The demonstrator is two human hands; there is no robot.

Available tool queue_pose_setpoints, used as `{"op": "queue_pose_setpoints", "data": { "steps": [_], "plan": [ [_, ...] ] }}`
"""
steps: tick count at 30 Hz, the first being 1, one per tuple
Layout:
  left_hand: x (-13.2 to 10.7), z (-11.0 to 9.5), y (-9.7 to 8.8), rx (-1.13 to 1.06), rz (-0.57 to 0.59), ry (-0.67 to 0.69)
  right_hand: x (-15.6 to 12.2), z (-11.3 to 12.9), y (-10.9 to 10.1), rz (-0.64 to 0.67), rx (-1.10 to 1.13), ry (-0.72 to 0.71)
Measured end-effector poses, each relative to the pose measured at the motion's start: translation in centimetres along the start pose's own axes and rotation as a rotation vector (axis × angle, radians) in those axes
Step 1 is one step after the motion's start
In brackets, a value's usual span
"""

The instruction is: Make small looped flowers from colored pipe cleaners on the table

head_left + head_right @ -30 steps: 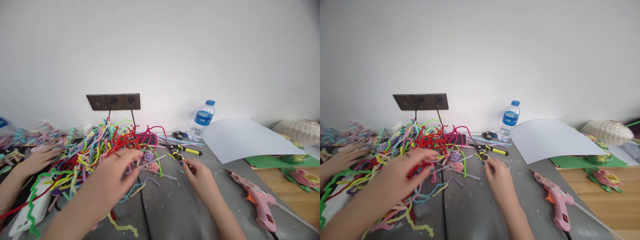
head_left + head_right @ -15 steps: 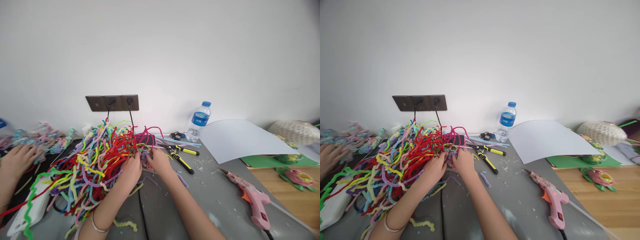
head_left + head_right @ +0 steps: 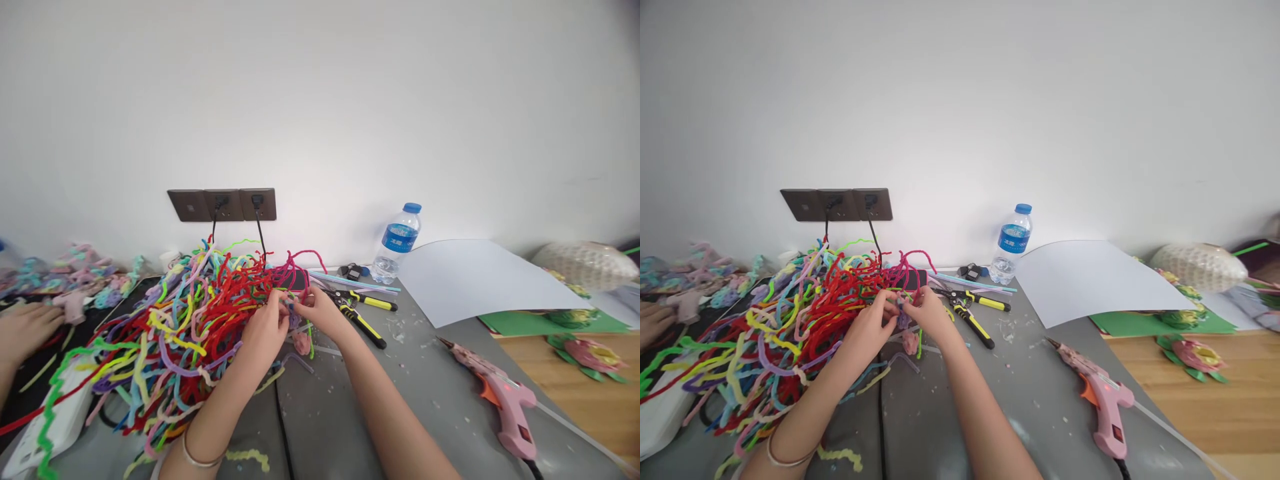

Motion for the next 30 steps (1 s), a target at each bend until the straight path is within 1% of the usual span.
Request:
{"op": "queue_pose_setpoints", "data": {
  "steps": [5,8,10,13,17,19,22,23,25,28,30],
  "plan": [
    [0.6,1.1,-0.1,-0.015,-0.046,-0.004,0.0,0.4,0.3,0.012,0.022,0.062],
    [1.1,1.9,-0.3,-0.025,-0.064,-0.013,-0.1,1.0,-0.8,0.025,0.052,0.102],
    [1.5,2.2,-0.3,-0.051,-0.066,-0.012,-0.2,1.6,-2.3,0.027,0.078,0.123],
    [2.1,2.3,-0.3,-0.107,-0.066,-0.009,-0.6,2.7,-5.3,0.007,0.126,0.146],
    [2.1,1.8,-0.4,-0.205,-0.053,-0.002,-1.8,3.9,-9.3,-0.028,0.170,0.179],
    [1.6,1.1,-0.3,-0.307,0.020,0.002,-2.5,4.3,-10.8,-0.052,0.206,0.186],
    [0.5,-0.2,0.2,-0.514,0.210,0.020,-3.6,4.5,-12.3,-0.078,0.300,0.153],
    [0.2,-0.7,0.4,-0.567,0.257,0.030,-3.9,4.6,-12.5,-0.072,0.333,0.139],
    [-0.3,-1.6,0.8,-0.644,0.314,0.049,-4.4,4.8,-12.6,-0.050,0.395,0.114],
    [-0.6,-2.8,1.5,-0.760,0.411,0.083,-4.8,5.2,-12.3,-0.018,0.471,0.092],
    [-0.5,-3.3,1.9,-0.747,0.431,0.132,-5.0,5.4,-12.1,0.015,0.508,0.093]
  ]
}}
Point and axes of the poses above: each hand's wrist, its own x-axis towards the middle knuckle, its own y-axis out of the palm, z = x × y, the point moved 1 cm from there along x, towards the middle knuckle, and after that the axes turned 13 degrees about -z, right-handed, at the moved point
